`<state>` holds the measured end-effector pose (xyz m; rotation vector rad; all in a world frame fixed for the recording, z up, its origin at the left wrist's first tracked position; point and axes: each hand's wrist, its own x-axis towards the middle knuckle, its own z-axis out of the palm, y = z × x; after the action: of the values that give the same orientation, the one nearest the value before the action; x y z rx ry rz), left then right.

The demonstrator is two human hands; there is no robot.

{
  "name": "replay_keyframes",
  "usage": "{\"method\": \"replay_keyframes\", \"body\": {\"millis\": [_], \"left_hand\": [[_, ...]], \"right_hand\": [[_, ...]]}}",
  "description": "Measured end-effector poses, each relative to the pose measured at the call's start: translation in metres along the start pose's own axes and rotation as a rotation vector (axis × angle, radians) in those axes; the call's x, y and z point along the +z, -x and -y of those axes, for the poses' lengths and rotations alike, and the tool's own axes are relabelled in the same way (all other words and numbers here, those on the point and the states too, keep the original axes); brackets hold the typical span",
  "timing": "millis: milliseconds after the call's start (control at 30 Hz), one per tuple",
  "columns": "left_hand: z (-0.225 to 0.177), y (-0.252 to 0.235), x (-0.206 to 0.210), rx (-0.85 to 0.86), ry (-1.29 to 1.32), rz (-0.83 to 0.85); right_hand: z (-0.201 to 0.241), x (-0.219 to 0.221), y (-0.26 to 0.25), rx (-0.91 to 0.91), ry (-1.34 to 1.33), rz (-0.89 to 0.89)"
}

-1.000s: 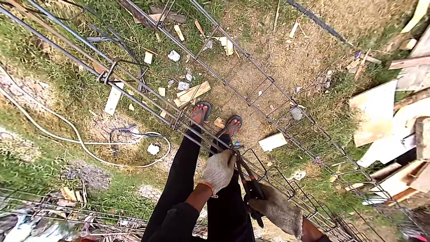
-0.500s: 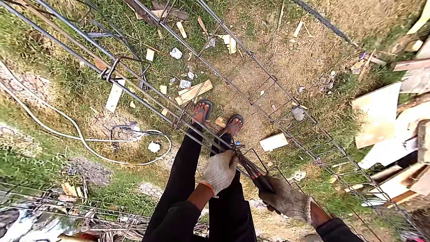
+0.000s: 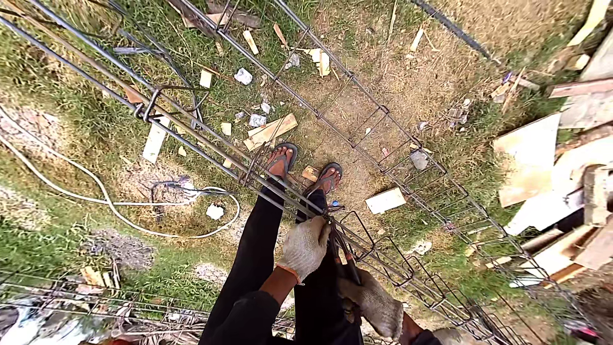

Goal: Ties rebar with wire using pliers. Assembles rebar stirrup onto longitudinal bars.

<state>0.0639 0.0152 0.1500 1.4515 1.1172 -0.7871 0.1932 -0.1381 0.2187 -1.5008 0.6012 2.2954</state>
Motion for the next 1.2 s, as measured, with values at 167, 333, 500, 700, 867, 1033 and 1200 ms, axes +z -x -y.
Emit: {"method": "replay_keyframes", "body": {"millis": [167, 333, 500, 700, 867, 1033, 1200], "left_hand": [[0.001, -0.006, 0.003, 0.016, -0.001, -0.021], [-0.003, -0.003, 0.007, 0.069, 0.007, -0.095], [-0.003, -0.004, 0.012, 0.058, 0.0, -0.101], [-0.003, 0.002, 0.021, 0.073, -0.047, -0.19], [-0.008, 0.001, 0.025, 0.076, -0.078, -0.238], [-0.01, -0.001, 0.026, 0.071, -0.088, -0.231], [-0.011, 0.0, 0.023, 0.043, -0.078, -0.178]], "right_hand": [[0.018, -0.016, -0.002, 0.022, 0.351, -0.059], [0.052, -0.057, -0.001, 0.028, 0.864, -0.088], [0.074, -0.066, -0.004, 0.041, 1.119, -0.103], [0.082, -0.083, -0.012, 0.011, 1.208, -0.038], [0.08, -0.085, -0.013, 0.011, 1.189, -0.024], [0.07, -0.083, -0.014, -0.008, 1.079, -0.014], [0.051, -0.078, -0.016, -0.022, 0.924, 0.016]]}}
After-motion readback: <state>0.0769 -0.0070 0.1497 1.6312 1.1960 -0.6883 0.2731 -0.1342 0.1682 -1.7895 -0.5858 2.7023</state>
